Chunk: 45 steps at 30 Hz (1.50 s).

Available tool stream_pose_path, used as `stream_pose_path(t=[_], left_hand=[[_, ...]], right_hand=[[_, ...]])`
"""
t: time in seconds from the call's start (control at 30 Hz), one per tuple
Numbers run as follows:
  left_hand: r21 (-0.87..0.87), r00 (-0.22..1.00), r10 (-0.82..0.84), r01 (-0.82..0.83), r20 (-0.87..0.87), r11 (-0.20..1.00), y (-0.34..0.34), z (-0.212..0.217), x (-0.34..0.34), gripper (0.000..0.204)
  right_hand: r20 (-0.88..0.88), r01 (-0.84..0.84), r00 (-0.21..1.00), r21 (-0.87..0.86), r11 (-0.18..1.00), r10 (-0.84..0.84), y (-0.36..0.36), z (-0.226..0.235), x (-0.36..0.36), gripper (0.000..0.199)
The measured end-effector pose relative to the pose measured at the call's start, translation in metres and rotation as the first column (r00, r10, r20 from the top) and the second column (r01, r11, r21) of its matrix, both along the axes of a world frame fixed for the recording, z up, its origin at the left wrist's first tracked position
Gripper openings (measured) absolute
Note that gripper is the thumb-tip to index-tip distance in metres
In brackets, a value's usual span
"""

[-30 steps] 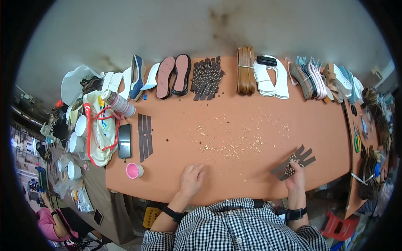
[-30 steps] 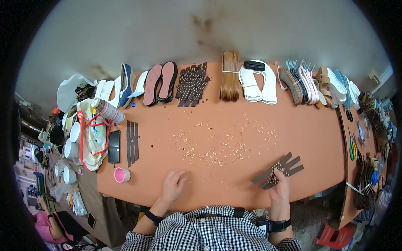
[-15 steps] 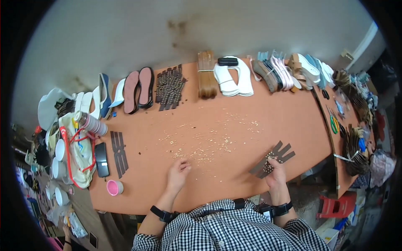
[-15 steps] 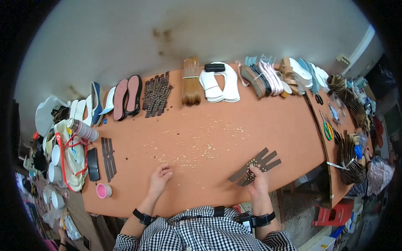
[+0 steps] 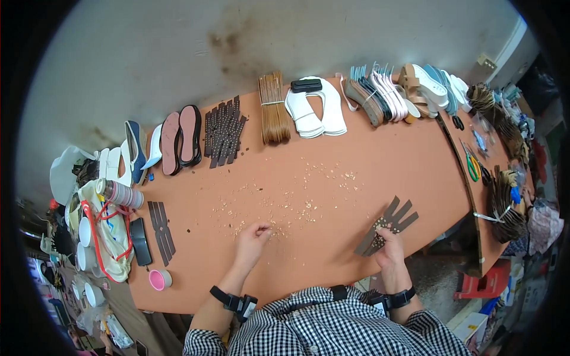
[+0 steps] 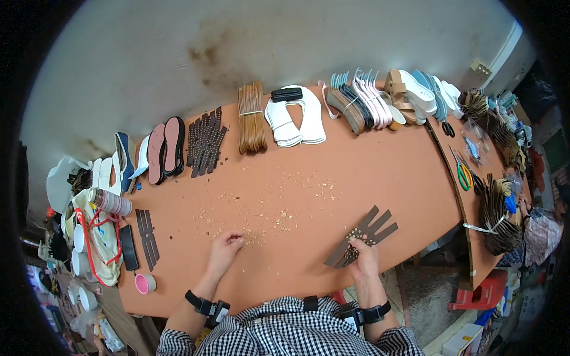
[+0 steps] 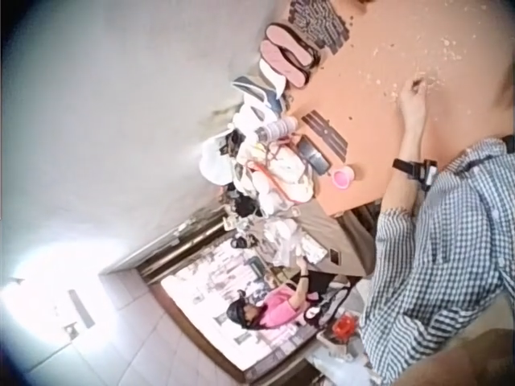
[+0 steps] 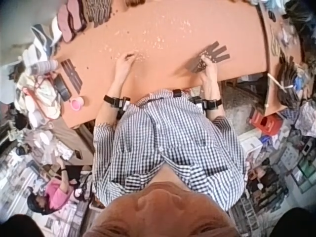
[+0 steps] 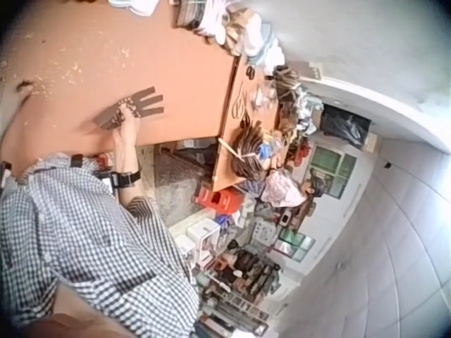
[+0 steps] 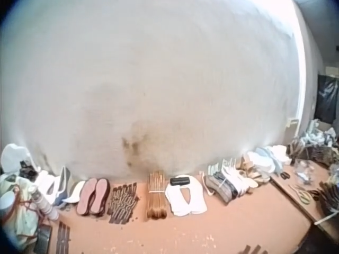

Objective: The recorder is applying small decorative beads or components to shoe upper straps on a workbench.

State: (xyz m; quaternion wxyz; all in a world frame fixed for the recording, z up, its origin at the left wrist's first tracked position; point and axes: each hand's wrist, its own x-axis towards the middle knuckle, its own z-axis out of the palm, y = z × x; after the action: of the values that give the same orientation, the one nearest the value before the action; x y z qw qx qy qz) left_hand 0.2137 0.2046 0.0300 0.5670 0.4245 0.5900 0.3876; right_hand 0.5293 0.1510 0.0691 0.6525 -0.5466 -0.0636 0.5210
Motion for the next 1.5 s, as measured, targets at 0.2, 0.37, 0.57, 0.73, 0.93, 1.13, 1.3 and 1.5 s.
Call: stream_pose_path(t=[0.2,0.37,0.57,0.73,0.93,1.13,1.3,1.5], left_hand=[[0.097,0.939,-0.182,0.219,-0.291,0.971,0.058,-0.013,0.037,0.017],[0.400,0.834,-0.112,0.372,-0.541,0.838,0.092,-0.016,0.078,0.012],[0.357,0.712,-0.132,0.492,-0.689,0.794,0.111,-0.015,0.091,0.005],[0.333,0.660,-0.139,0.535,-0.738,0.776,0.111,-0.017,0.085,0.005],[0.354,0.710,-0.153,0.512,-0.688,0.783,0.121,-0.009,0.089,0.005],[0.303,0.605,-0.232,0.649,-0.762,0.698,0.127,-0.010,0.090,0.007],[0.245,0.524,-0.238,0.692,-0.818,0.679,0.129,-0.010,0.094,0.007],[0.153,0.413,-0.245,0.723,-0.877,0.673,0.126,-0.010,0.100,0.008]], right_hand=[[-0.065,-0.044,0.997,-0.054,0.998,0.040,0.020,0.000,0.004,0.023],[-0.149,-0.089,0.986,-0.127,0.988,0.070,0.036,-0.011,0.005,0.021],[-0.166,-0.116,0.982,-0.165,0.980,0.088,0.055,-0.002,-0.008,0.022],[-0.210,-0.115,0.974,-0.164,0.980,0.080,0.061,-0.015,-0.005,0.025],[-0.234,-0.139,0.967,-0.176,0.975,0.095,0.067,-0.011,-0.010,0.025],[-0.214,-0.128,0.973,-0.165,0.978,0.091,0.067,-0.009,-0.014,0.024],[-0.219,-0.134,0.971,-0.149,0.980,0.099,0.064,-0.011,-0.012,0.023],[-0.220,-0.169,0.965,-0.115,0.979,0.141,0.058,0.004,-0.017,0.022]])
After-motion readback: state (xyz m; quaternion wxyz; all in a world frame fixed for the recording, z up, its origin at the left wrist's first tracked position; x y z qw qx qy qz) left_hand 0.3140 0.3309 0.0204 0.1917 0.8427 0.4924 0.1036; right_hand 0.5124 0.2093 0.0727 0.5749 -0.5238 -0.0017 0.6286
